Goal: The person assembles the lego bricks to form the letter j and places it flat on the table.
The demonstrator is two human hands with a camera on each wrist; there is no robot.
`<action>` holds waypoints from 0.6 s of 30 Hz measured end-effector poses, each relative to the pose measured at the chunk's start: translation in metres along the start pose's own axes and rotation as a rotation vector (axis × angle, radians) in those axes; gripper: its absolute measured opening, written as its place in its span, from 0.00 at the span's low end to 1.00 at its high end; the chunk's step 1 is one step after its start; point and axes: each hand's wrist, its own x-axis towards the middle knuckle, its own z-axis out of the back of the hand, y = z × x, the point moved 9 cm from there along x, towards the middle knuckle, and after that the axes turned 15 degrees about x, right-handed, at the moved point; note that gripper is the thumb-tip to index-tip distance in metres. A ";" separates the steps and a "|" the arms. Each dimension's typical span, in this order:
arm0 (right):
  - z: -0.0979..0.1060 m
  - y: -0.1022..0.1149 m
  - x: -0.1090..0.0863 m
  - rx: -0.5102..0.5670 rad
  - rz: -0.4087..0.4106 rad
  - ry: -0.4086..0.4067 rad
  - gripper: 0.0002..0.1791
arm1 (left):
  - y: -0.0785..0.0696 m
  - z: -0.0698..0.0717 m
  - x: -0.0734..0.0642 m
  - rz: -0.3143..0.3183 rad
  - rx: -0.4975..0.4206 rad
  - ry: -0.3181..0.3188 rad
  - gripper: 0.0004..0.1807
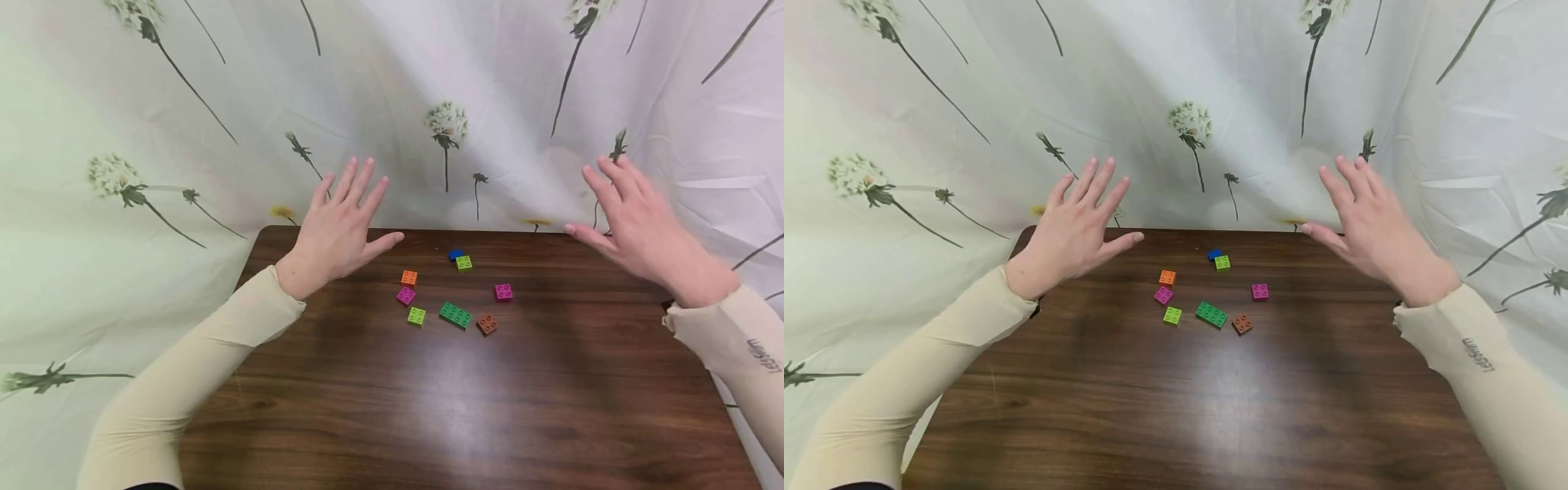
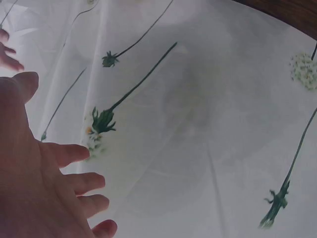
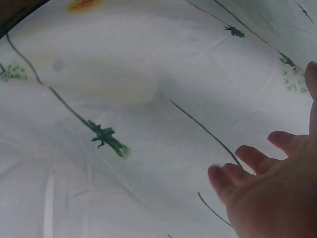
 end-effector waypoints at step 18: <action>-0.072 0.012 -0.036 0.253 0.083 -0.180 0.37 | -0.051 -0.059 -0.028 0.048 -0.207 -0.025 0.38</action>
